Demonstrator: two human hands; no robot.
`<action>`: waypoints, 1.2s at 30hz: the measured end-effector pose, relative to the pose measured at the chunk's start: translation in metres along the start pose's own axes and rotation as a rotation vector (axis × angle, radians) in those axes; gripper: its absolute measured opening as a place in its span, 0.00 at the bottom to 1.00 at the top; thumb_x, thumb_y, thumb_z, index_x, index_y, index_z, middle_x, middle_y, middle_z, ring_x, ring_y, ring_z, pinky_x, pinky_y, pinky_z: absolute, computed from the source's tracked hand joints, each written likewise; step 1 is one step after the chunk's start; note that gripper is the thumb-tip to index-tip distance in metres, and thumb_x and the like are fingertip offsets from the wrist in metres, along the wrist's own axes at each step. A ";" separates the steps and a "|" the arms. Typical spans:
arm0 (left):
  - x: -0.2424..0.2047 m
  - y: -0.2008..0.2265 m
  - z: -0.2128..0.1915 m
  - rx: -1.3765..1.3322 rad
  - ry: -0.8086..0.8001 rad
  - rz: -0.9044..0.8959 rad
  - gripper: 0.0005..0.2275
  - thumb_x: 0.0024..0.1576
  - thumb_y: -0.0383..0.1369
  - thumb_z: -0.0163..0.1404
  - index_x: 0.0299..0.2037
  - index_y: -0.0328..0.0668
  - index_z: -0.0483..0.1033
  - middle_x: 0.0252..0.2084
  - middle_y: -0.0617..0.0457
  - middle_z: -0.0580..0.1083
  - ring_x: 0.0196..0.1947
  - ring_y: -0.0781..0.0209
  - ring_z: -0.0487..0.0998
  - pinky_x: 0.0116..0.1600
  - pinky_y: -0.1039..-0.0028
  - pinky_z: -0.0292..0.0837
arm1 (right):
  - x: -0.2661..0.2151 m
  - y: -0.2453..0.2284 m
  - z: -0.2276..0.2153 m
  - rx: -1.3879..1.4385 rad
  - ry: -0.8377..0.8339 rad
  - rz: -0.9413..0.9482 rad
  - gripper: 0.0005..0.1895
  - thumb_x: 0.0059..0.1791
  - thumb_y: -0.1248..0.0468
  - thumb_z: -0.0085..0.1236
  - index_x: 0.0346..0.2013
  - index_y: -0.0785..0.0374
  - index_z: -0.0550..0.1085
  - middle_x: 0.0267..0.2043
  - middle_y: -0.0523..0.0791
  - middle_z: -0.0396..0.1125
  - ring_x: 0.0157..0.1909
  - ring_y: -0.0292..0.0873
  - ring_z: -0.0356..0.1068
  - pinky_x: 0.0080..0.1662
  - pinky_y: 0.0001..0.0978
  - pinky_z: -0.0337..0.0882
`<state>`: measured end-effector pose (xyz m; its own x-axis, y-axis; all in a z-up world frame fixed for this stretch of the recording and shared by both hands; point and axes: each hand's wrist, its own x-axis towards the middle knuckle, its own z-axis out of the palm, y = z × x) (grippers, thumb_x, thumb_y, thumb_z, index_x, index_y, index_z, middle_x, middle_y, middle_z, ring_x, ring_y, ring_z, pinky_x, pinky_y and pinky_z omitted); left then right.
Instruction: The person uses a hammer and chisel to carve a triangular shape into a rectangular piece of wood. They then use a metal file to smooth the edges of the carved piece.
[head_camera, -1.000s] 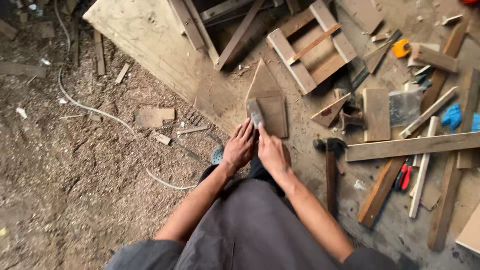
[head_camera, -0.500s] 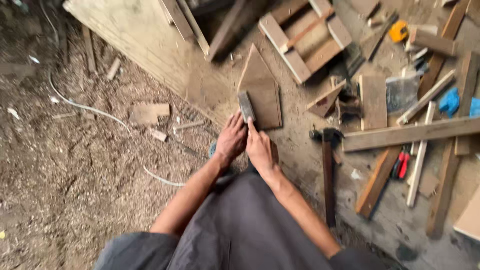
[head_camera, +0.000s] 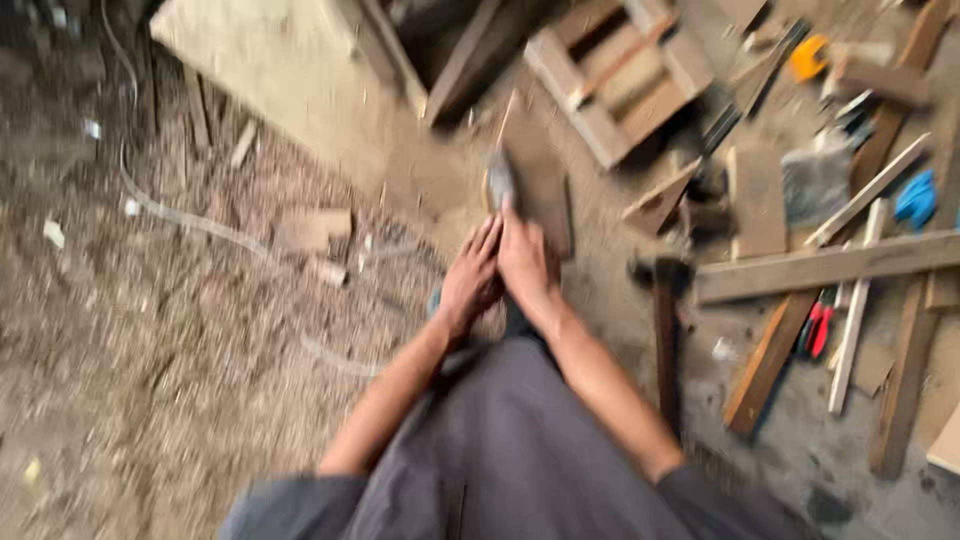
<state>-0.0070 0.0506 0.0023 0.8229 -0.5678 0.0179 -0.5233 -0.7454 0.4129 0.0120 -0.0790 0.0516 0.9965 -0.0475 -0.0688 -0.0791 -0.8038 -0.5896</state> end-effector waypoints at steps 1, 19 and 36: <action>0.012 -0.002 -0.004 -0.055 0.002 -0.015 0.31 0.55 0.36 0.50 0.69 0.30 0.62 0.76 0.36 0.54 0.77 0.43 0.50 0.77 0.57 0.46 | 0.013 0.000 -0.006 0.033 0.033 -0.036 0.23 0.56 0.62 0.45 0.66 0.62 0.69 0.35 0.65 0.70 0.35 0.65 0.73 0.36 0.56 0.73; 0.019 -0.006 -0.003 -0.037 0.015 -0.010 0.31 0.55 0.36 0.48 0.70 0.31 0.62 0.77 0.37 0.52 0.77 0.45 0.48 0.76 0.55 0.45 | 0.038 -0.023 -0.023 -0.168 -0.133 0.123 0.23 0.57 0.64 0.47 0.69 0.61 0.65 0.29 0.60 0.71 0.26 0.56 0.75 0.24 0.47 0.73; 0.021 -0.002 -0.009 -0.087 0.045 -0.035 0.29 0.54 0.35 0.49 0.68 0.33 0.65 0.76 0.41 0.55 0.77 0.47 0.51 0.76 0.55 0.47 | 0.043 0.004 -0.011 -0.082 0.080 -0.012 0.25 0.53 0.66 0.52 0.66 0.61 0.67 0.32 0.60 0.71 0.32 0.62 0.72 0.31 0.52 0.71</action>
<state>0.0129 0.0432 0.0100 0.8505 -0.5242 0.0421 -0.4746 -0.7305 0.4911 0.0552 -0.0903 0.0551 0.9966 -0.0821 0.0046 -0.0676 -0.8501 -0.5223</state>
